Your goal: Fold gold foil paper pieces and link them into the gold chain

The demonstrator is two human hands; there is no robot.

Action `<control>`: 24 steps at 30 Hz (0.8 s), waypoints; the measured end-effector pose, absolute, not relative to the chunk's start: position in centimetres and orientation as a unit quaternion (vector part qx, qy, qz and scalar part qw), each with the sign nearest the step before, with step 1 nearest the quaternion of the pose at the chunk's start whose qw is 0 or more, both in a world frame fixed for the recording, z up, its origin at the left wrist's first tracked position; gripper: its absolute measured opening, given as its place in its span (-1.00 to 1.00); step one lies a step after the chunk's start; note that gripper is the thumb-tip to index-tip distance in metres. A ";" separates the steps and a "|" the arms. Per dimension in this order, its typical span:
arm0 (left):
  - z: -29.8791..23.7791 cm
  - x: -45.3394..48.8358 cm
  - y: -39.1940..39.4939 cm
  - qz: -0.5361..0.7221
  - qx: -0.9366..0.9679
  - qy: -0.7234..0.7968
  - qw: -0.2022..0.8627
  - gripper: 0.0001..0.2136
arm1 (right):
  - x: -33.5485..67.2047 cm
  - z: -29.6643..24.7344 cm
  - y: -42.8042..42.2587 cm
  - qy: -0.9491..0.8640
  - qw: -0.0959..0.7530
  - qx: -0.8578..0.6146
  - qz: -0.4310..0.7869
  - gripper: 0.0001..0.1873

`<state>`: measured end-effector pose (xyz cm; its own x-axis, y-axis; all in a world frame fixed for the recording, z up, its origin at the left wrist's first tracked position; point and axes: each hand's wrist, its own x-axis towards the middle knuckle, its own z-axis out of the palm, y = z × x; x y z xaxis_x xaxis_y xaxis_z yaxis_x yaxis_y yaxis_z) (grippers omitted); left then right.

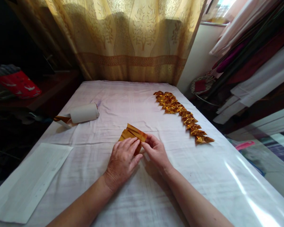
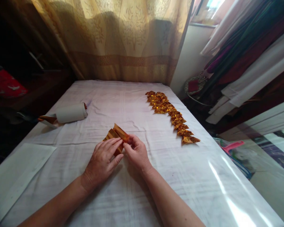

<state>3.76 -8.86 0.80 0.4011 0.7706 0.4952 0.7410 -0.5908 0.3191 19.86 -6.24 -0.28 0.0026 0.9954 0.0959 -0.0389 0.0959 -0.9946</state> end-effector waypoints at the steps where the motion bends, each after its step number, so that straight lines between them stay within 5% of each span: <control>1: 0.7 3.7 -8.8 0.310 0.834 0.455 0.030 -0.62 | 19.8 -0.1 -6.4 -0.526 0.526 -0.462 0.484 -0.69; 10: 1.8 2.2 -7.7 0.329 0.810 0.484 0.035 -0.79 | 19.8 0.2 -7.4 -0.673 0.475 -0.432 0.368 -0.69; 18: 2.7 0.8 -6.7 0.407 0.807 0.418 0.092 -0.85 | 21.7 -0.8 -6.1 -0.745 0.450 -0.481 0.104 -0.26; 24: 3.5 -0.1 -6.1 0.406 0.830 0.374 0.079 -0.84 | 23.0 0.2 -5.8 -0.791 0.429 -0.432 0.056 -0.83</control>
